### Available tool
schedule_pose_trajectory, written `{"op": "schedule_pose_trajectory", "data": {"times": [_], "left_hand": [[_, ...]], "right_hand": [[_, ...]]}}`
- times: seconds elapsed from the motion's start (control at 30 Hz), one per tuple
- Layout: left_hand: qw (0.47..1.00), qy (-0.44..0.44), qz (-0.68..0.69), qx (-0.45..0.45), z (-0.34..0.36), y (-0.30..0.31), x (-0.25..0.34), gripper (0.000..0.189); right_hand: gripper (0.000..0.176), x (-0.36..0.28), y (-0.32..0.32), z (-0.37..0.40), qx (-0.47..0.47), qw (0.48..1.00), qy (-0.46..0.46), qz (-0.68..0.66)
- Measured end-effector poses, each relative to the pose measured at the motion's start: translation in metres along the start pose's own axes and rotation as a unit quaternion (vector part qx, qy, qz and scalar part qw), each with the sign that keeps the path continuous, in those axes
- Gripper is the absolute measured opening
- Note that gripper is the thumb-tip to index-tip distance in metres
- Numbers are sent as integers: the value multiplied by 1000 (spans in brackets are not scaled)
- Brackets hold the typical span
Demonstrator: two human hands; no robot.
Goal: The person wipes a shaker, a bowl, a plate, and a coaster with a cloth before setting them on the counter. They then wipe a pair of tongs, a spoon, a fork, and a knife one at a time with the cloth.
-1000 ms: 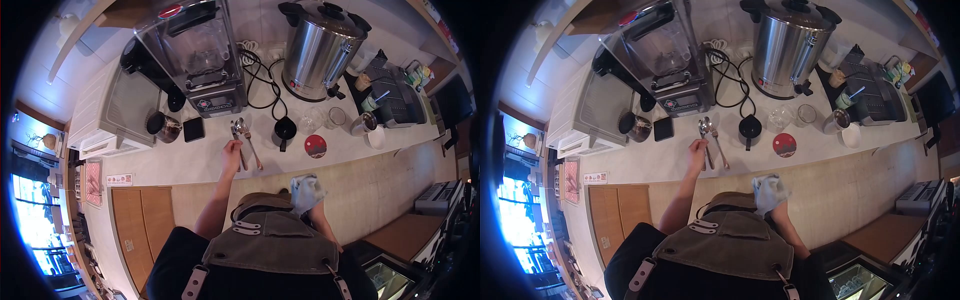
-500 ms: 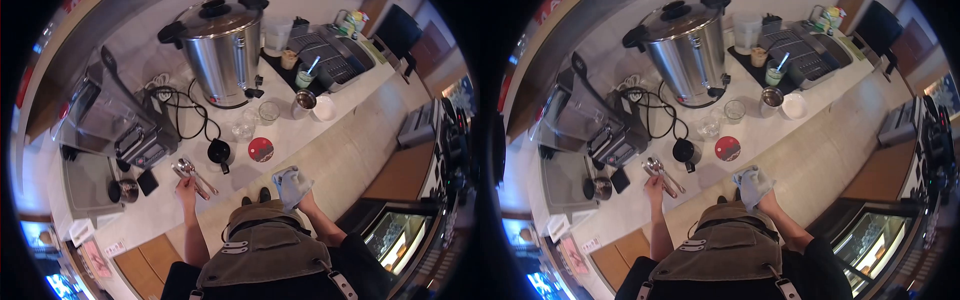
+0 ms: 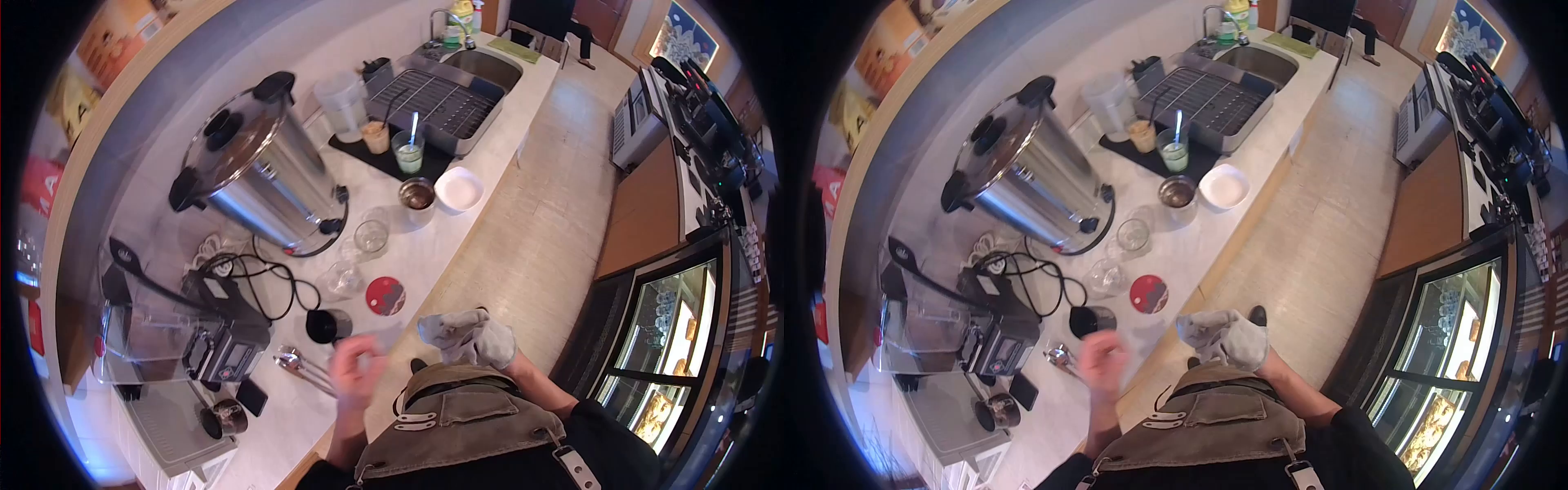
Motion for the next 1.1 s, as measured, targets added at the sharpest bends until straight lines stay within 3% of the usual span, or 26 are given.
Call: {"op": "schedule_pose_trajectory", "data": {"times": [0.07, 0.1, 0.17, 0.27, 0.3, 0.33, 0.37, 0.4, 0.43, 0.47, 0.5, 0.57, 0.6, 0.67, 0.73, 0.77, 0.83, 0.93, 1.03, 1.1], "left_hand": [[974, 69, -108, -184, -47, -82, -7, 55], [956, 99, -129, -244, -56, -109, -24, 58], [906, 156, -165, -357, -70, -156, -69, 62], [884, 255, -62, -387, -92, -223, -109, 51], [889, 253, -66, -377, -101, -249, -116, 43], [878, 265, -58, -395, -112, -276, -121, 41], [868, 274, -49, -413, -124, -303, -123, 40], [856, 282, -40, -431, -136, -328, -124, 39], [865, 259, -13, -430, -148, -353, -119, 37], [868, 246, 3, -431, -158, -373, -124, 36], [871, 232, 17, -432, -168, -391, -129, 35], [874, 229, 23, -428, -196, -416, -141, 30], [904, 195, 39, -379, -218, -421, -153, 27], [958, 141, 2, -250, -274, -415, -182, 23], [984, 54, -127, -113, -349, -396, -197, 18], [979, 26, -186, -78, -389, -386, -202, 15], [958, 31, -275, -67, -459, -372, -228, 15], [883, 97, -423, -176, -536, -360, -310, 20], [842, 172, -453, -238, -576, -376, -353, 24], [815, 206, -479, -254, -585, -384, -363, 26]], "right_hand": [[52, -13, 31, -5, -49, 994, -68, -75], [54, -15, 50, -6, -76, 995, -62, 15], [51, 1, 96, 1, 18, 992, 60, 111], [49, 71, 174, 39, 87, 994, -63, 25], [49, 106, 201, 52, 88, 975, -113, 170], [51, 94, 228, 49, 91, 963, -175, 183], [56, 105, 251, 47, 104, 989, -99, -43], [58, 124, 273, 56, 155, 966, -79, -192], [60, 130, 293, 57, 202, 920, -46, -333], [61, 136, 311, 61, 290, 871, -69, -391], [73, 136, 335, 62, 252, 875, -64, -407], [68, 149, 373, 51, 297, 845, -71, -439], [68, 154, 386, 46, 307, 837, -79, -446], [67, 160, 396, 33, 382, 910, 53, -150], [66, 166, 418, 17, 343, 927, 80, -128], [64, 166, 432, 7, 276, 926, 37, -257], [64, 200, 457, -11, 157, 839, -32, -520], [66, 219, 489, -45, 182, 855, -81, -479], [56, 238, 531, -77, 212, 820, -104, -521], [52, 256, 565, -97, 196, 823, -73, -528]]}}
Point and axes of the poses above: each hand's wrist, its own z-axis away from the middle knuckle, its own y-axis out of the back of the hand, x = y × z, the point moved 2 cm from there along -z, towards the middle knuckle, and after that the axes turned 14 degrees about z, right-handed, at the moved point
